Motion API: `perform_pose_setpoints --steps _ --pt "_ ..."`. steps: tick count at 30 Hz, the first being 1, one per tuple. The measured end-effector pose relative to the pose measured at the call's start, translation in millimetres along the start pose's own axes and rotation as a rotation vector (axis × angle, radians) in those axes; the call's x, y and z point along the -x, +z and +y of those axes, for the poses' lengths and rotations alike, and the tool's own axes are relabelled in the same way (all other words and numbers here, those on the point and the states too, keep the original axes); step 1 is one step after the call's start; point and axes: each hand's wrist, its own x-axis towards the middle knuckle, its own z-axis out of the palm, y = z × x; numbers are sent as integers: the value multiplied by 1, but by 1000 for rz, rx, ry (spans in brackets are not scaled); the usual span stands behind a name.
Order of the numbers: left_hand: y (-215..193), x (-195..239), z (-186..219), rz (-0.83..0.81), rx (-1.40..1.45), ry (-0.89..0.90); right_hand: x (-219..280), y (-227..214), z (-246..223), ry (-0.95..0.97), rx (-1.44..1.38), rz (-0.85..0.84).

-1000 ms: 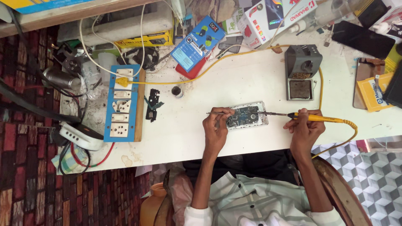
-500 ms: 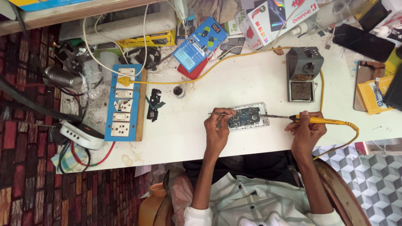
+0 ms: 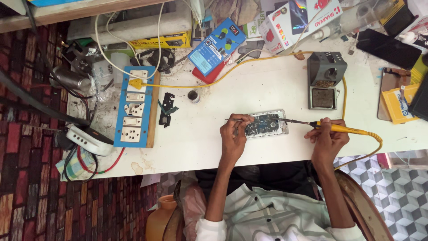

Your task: The person uses a soldering iron and tweezers to work on a small circuit board placed on a white workbench. They repeatedly apply heat to specific points on the board while holding components with tweezers.

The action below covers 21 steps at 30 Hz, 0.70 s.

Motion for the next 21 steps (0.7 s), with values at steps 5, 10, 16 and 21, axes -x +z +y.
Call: perform_pose_setpoints --steps 5,10,16,21 --pt "1 1 2 -3 5 -14 1 -1 1 4 -35 -9" --pt "1 1 5 -1 9 5 -1 0 3 29 -28 26" --pt "1 0 6 -11 -23 34 1 -2 7 2 -22 41" --pt "2 1 10 5 -26 25 1 -13 10 80 -241 85"
